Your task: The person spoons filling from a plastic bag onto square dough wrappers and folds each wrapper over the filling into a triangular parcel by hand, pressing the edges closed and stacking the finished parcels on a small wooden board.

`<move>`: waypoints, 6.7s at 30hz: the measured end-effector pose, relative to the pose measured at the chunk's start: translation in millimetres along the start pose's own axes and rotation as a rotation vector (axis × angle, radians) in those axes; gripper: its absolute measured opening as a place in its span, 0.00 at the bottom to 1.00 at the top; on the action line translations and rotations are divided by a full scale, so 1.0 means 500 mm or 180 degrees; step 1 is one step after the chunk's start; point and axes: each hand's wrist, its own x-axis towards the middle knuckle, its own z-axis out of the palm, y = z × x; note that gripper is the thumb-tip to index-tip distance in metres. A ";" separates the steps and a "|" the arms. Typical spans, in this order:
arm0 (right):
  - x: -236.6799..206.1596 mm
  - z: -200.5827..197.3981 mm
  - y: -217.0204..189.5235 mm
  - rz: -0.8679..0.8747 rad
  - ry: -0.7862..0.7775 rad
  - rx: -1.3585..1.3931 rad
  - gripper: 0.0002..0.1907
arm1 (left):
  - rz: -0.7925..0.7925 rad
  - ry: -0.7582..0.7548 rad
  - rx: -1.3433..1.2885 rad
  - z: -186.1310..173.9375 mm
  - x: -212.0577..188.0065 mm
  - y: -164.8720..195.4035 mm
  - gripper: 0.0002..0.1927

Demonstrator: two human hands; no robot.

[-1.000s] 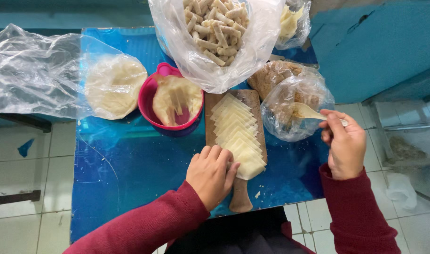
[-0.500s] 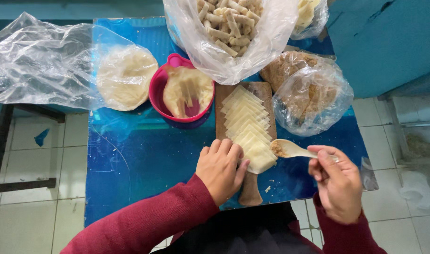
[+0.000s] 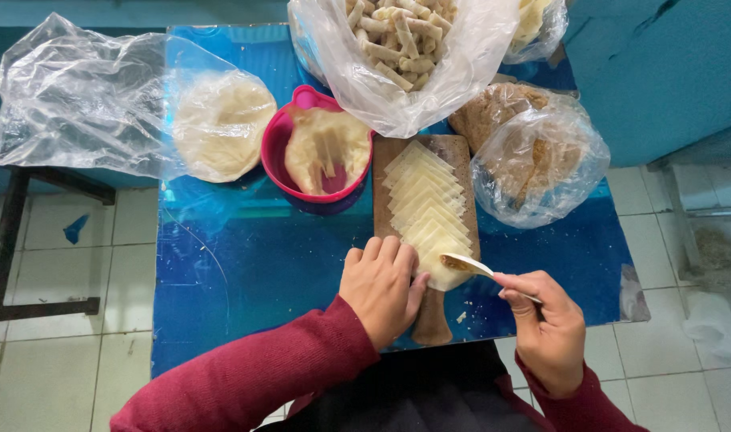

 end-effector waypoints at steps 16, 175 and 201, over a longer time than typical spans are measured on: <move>-0.017 -0.013 0.013 -0.0707 -0.0071 -0.0408 0.11 | 0.0194 0.0095 -0.0092 0.003 -0.003 0.001 0.07; 0.075 0.023 -0.059 -0.1132 -0.0324 -0.2180 0.12 | 0.0237 0.0457 -0.0457 -0.004 0.004 0.006 0.10; 0.045 0.042 -0.029 -0.0322 0.0002 -0.1664 0.08 | 0.0487 0.0515 -0.0414 -0.004 0.001 0.013 0.08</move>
